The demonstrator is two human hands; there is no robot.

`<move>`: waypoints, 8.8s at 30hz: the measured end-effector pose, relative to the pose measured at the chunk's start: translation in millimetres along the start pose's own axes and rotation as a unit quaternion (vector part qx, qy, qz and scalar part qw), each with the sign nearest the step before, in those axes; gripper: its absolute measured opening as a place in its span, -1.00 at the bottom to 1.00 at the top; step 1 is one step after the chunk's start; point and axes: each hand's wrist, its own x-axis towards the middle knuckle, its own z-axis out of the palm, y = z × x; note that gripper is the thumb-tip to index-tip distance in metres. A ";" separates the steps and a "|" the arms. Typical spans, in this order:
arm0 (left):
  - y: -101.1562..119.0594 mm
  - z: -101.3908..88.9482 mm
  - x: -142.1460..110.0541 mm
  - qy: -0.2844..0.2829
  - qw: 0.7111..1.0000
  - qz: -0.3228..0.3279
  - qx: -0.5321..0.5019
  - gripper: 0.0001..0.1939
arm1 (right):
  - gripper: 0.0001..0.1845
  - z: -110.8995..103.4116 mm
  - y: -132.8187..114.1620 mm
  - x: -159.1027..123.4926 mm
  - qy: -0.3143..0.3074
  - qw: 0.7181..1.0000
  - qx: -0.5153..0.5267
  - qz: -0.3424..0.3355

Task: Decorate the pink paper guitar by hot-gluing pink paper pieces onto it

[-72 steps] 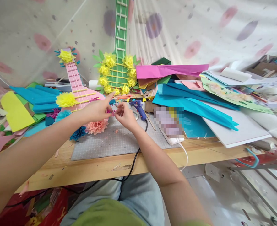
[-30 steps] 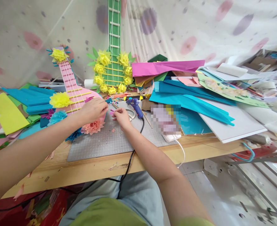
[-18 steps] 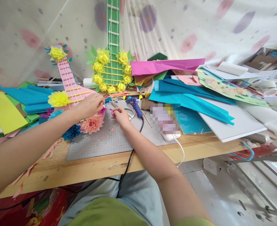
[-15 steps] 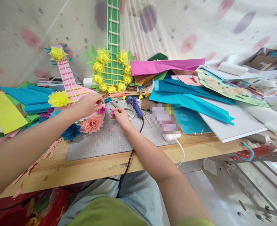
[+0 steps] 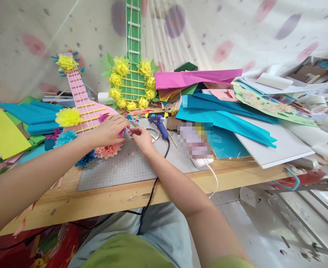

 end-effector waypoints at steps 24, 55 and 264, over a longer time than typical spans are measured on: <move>-38.1 10.0 5.3 0.007 0.993 -0.029 -0.115 -0.80 | -0.87 18.0 -3.4 -8.6 0.014 0.976 -0.173 -0.129; -42.7 13.2 2.9 0.016 0.993 -0.026 -0.112 -0.79 | -0.76 23.1 -5.7 -15.9 -0.001 0.974 -0.188 -0.128; -69.8 3.5 -39.1 0.044 0.942 -0.263 -0.202 -0.79 | -0.47 -95.0 19.4 26.7 0.162 0.887 -0.424 -0.089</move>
